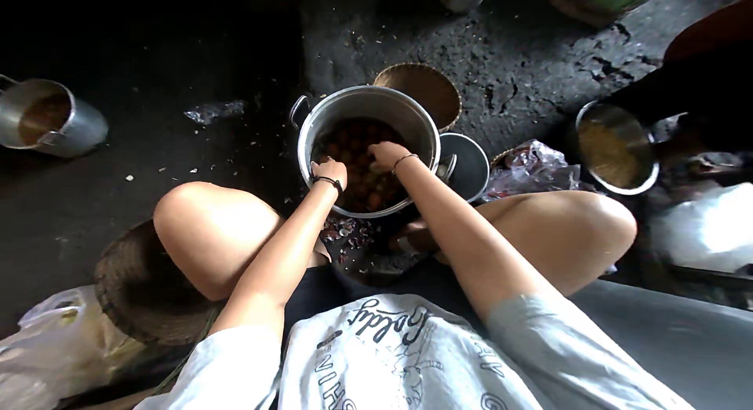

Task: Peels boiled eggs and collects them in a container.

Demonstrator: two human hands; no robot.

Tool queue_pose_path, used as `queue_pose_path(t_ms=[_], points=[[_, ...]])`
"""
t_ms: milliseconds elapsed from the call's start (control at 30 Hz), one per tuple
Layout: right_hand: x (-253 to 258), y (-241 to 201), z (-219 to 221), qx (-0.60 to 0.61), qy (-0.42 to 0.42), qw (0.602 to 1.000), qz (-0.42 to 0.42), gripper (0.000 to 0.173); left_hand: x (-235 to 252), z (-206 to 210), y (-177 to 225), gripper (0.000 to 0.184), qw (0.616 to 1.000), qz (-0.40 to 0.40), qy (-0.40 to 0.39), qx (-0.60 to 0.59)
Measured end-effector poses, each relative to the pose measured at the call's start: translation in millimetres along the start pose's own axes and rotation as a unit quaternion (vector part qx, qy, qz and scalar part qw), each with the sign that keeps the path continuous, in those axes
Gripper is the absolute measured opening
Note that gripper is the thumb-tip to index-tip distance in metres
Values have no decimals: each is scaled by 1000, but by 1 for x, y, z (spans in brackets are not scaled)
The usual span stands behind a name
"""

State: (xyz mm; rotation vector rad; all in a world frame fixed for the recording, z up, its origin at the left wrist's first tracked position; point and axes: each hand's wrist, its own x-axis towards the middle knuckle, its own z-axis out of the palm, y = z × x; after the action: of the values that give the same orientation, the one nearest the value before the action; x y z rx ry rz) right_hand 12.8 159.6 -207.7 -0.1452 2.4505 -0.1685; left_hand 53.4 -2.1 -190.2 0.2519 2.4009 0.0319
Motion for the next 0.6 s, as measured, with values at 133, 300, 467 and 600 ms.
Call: queue_pose_path(t_ms=[133, 300, 467, 600], points=[[-11, -31, 3, -22, -29, 996, 76, 48, -4, -11, -5, 31, 999, -6, -5, -53], [-6, -37, 22, 13, -18, 992, 126, 66, -2, -17, -15, 33, 996, 2, 7, -92], [4, -20, 9, 31, -55, 996, 69, 55, -3, -19, -13, 34, 994, 3, 6, -110], [-3, 2, -20, 112, -51, 992, -29, 43, -5, -14, -11, 29, 995, 15, -2, -94]])
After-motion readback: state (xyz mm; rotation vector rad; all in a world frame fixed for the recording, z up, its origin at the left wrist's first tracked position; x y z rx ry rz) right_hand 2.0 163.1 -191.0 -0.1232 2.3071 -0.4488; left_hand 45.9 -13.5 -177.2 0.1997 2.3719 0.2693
